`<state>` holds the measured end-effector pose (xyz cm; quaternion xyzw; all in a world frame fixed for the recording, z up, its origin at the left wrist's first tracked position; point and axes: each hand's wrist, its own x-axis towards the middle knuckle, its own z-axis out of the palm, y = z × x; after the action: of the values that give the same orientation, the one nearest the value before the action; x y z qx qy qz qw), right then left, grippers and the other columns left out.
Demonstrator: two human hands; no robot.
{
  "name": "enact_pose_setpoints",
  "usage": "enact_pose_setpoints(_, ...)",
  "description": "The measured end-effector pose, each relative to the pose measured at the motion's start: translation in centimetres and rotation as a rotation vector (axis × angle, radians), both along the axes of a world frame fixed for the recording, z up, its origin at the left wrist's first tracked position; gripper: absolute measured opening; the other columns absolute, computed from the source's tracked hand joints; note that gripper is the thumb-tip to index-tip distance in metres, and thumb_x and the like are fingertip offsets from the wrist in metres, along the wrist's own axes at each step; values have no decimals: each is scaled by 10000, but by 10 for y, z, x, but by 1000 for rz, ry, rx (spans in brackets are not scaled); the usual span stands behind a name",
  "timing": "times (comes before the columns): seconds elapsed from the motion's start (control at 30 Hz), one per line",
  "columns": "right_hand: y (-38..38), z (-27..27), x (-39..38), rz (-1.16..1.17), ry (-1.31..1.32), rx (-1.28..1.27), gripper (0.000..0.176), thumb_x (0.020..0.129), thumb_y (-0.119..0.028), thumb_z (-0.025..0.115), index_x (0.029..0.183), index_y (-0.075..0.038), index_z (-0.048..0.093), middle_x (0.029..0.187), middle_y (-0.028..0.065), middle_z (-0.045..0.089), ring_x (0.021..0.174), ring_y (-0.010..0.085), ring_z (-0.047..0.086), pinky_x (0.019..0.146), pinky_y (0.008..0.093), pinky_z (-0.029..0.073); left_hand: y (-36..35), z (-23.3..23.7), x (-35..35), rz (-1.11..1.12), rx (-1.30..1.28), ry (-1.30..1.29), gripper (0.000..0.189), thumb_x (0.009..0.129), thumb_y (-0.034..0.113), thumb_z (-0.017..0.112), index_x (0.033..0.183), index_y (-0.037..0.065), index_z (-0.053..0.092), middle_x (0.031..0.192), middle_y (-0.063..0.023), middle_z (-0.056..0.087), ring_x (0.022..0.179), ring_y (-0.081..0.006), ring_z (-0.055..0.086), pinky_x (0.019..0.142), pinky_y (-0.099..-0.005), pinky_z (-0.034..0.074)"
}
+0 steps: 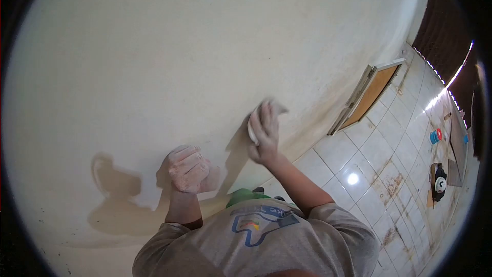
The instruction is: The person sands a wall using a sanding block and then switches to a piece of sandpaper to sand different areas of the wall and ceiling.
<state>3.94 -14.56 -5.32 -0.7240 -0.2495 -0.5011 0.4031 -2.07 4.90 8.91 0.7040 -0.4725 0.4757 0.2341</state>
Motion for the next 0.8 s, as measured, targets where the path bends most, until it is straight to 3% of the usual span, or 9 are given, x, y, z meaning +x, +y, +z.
enact_pose_setpoints(0.07,8,-30,-3,2,7,-28,668,780,-131,510,1417,64,564,1571,297,422,1484,514,347,1211,589,273,3,0,-3,-11,21,48,245,628,-51,595,560,73,395,582,-22,393,468,-192,452,435,-295,344)
enact_pose_setpoints(0.17,-1,-29,5,-8,-9,-20,667,777,-116,522,1420,54,565,1568,291,429,1460,516,386,1197,596,300,7,-4,-2,-45,52,68,232,658,-43,531,553,83,367,528,-23,384,419,-211,407,420,-303,340)
enact_pose_setpoints(0.3,-35,57,29,-97,-107,-77,654,813,-88,539,1450,60,530,1572,290,425,1461,508,389,1194,592,307,12,-5,-5,56,141,36,249,663,-43,542,555,90,362,538,-18,384,424,-200,409,412,-299,312)
enact_pose_setpoints(0.37,-38,87,31,-125,-118,-36,617,860,-72,541,1461,62,518,1577,287,421,1470,497,380,1204,585,290,8,-5,-5,-22,83,92,248,661,-45,540,560,95,362,551,-21,389,426,-195,410,408,-298,304)
enact_pose_setpoints(0.47,-41,107,32,-64,-102,91,527,958,-61,522,1470,62,510,1590,281,405,1496,481,343,1232,576,228,2,-6,-5,-13,14,119,229,643,-18,644,553,94,466,548,-28,388,436,-194,384,411,-323,294)
enact_pose_setpoints(0.57,-29,77,21,-38,-79,39,553,949,-61,523,1487,64,486,1592,291,394,1495,498,333,1228,587,231,-10,16,-17,52,10,270,107,666,26,678,652,79,586,627,-46,511,503,-230,478,469,-350,380)
enact_pose_setpoints(0.63,-20,38,12,-8,-32,18,522,1004,-111,467,1489,83,472,1618,302,341,1511,507,293,1234,578,215,-27,44,-30,169,142,374,238,708,102,721,944,70,710,949,-140,674,842,-321,666,735,-410,543)
enact_pose_setpoints(0.7,-13,15,1,-4,27,28,523,998,-114,471,1482,82,482,1617,306,340,1508,515,294,1230,586,220,-41,60,-38,107,197,443,481,750,181,748,1219,96,680,1374,-224,595,1307,-394,565,1087,-492,463)
enact_pose_setpoints(0.8,-24,23,5,-44,1,8,574,914,-63,497,1473,66,500,1591,314,378,1490,519,326,1210,592,269,-43,66,-38,101,286,422,543,723,178,750,1252,91,663,1493,-240,520,1421,-452,466,1150,-539,409)
